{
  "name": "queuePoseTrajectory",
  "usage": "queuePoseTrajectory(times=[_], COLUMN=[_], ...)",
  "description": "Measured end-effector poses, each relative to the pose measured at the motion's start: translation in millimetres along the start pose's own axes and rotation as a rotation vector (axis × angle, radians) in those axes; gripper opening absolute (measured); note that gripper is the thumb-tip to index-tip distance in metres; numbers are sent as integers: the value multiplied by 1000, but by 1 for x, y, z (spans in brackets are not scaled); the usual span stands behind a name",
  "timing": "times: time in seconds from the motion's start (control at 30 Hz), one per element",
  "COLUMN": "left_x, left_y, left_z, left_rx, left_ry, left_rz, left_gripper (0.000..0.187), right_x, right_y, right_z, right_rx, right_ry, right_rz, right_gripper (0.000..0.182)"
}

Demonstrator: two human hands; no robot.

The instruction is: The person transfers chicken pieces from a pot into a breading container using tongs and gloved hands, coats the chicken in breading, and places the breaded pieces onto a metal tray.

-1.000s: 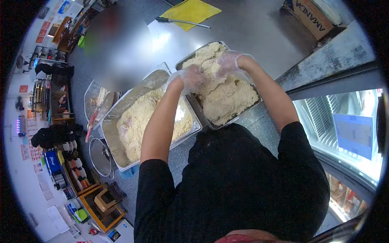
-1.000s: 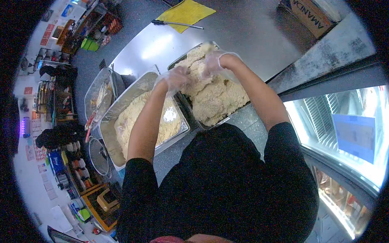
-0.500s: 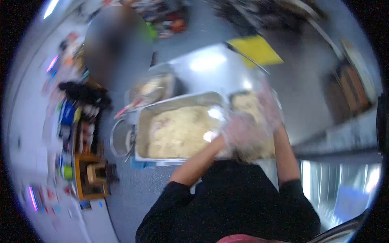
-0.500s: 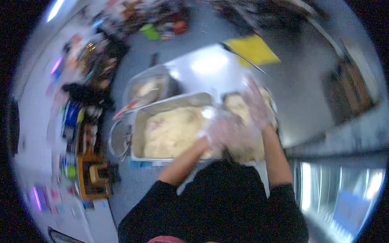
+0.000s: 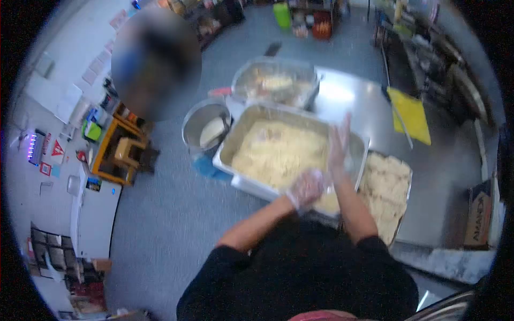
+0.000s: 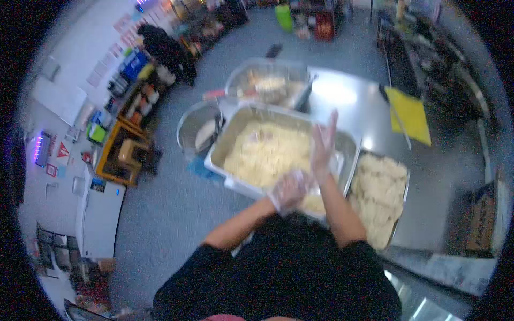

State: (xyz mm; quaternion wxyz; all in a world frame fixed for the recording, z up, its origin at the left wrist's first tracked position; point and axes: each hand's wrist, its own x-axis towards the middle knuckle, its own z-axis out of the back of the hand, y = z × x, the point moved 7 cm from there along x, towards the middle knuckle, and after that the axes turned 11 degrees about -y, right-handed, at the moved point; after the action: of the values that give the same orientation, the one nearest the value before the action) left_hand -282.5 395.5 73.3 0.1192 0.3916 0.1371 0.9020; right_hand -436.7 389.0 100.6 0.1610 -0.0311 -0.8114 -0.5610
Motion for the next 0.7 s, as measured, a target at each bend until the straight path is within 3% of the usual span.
queuePoseTrajectory(times=[0.03, 0.07, 0.1, 0.13, 0.17, 0.2, 0.23, 0.3, 0.33, 0.37, 0.4, 0.43, 0.47, 0.5, 0.53, 0.6, 0.7], left_x=[1, -25, -33, -52, -70, -83, -99, -128, -155, -184, -188, -189, -190, -177, -164, -165, -171], left_y=[12, 21, 33, 42, 56, 75, 95, 141, 163, 176, 184, 198, 209, 211, 213, 214, 219], left_z=[7, -29, -35, -47, -58, -57, -52, -38, -44, -50, -54, -56, -58, -54, -47, -51, -62], left_rx=[-57, -411, -443, -526, -595, -632, -671, -631, -648, -674, -716, -823, -924, -952, -957, -978, -1029], left_ry=[107, 400, 410, 593, 768, 727, 691, 711, 545, 385, 386, 351, 317, 314, 349, 382, 368], left_rz=[63, 157, 164, 232, 285, 319, 351, 414, 412, 421, 397, 507, 623, 606, 694, 787, 870], left_gripper=[21, 40, 40, 39, 38, 37, 36, 33, 31, 28, 28, 25, 22, 22, 20, 17, 15], right_x=[-3, -7, -10, -14, -13, -14, -13, -11, 5, 19, 22, 18, 8, -3, 0, -5, -15], right_y=[-10, -39, -64, -74, -90, -105, -106, -107, -140, -193, -219, -206, -207, -207, -214, -231, -214], right_z=[-4, -6, -5, 3, 5, 9, 13, 36, 61, 88, 102, 98, 96, 85, 91, 78, 50], right_rx=[-35, -77, -114, -142, -408, -672, -686, -1204, -1220, -1363, -1491, -1517, -954, -325, -335, -2, 77], right_ry=[17, 24, 22, 6, 96, 185, 160, 135, 89, 281, 481, 450, 189, -78, -103, 30, 56], right_rz=[64, -53, -159, -181, -250, -324, -343, -511, -530, -369, -198, -226, -688, -1035, -1031, -1270, -1158], right_gripper=[62, 49, 37, 37, 35, 33, 33, 40, 40, 43, 46, 46, 47, 48, 48, 50, 53])
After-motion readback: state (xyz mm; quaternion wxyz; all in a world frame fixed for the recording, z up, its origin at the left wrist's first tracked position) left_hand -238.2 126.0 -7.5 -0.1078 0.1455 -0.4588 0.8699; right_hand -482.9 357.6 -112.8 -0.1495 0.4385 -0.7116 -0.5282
